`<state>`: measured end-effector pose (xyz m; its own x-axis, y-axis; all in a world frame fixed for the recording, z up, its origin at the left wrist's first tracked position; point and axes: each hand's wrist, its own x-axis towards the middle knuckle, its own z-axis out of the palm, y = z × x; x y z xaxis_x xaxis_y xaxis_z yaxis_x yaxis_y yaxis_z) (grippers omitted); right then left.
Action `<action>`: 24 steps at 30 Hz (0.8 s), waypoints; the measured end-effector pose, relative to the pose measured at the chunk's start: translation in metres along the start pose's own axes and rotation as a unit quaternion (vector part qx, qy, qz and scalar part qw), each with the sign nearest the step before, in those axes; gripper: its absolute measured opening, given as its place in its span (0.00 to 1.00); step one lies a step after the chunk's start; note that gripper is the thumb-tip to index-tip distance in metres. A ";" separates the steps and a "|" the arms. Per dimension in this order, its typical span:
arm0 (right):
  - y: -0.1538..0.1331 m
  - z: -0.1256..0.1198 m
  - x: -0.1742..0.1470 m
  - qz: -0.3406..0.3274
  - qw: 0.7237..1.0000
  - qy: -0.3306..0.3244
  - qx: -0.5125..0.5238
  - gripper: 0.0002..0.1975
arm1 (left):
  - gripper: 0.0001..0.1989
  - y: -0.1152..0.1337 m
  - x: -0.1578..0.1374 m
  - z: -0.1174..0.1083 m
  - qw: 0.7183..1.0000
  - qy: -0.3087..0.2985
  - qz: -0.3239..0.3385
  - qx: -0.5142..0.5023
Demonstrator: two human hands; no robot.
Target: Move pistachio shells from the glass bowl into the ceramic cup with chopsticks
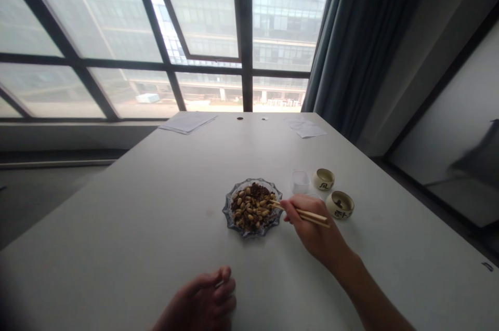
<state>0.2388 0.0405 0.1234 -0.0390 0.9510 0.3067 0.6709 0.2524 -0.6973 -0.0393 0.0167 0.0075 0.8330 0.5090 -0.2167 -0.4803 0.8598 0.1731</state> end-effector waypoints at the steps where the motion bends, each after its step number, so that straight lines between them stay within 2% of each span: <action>1: -0.001 0.001 0.001 -0.001 1.000 -0.009 0.004 0.22 | 0.07 -0.001 0.000 0.000 1.000 0.003 0.006 -0.004; 6: -0.001 0.006 0.003 0.001 0.999 -0.034 0.023 0.23 | 0.07 -0.001 0.002 0.000 1.000 0.003 0.013 -0.008; 11: -0.006 0.006 -0.003 0.053 0.996 -0.060 0.047 0.25 | 0.07 0.000 0.002 -0.001 1.000 0.003 0.006 -0.006; 17: -0.007 0.013 -0.005 0.098 0.991 -0.054 0.074 0.24 | 0.07 -0.001 0.000 0.002 1.000 0.006 0.009 -0.009; 24: -0.004 0.016 -0.006 0.088 0.993 -0.054 0.054 0.25 | 0.07 0.000 0.000 0.001 1.000 0.001 0.002 -0.005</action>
<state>0.2240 0.0366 0.1139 -0.0113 0.9941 0.1076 0.5911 0.0934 -0.8012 -0.0388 0.0173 0.0085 0.8303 0.5132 -0.2174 -0.4872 0.8577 0.1641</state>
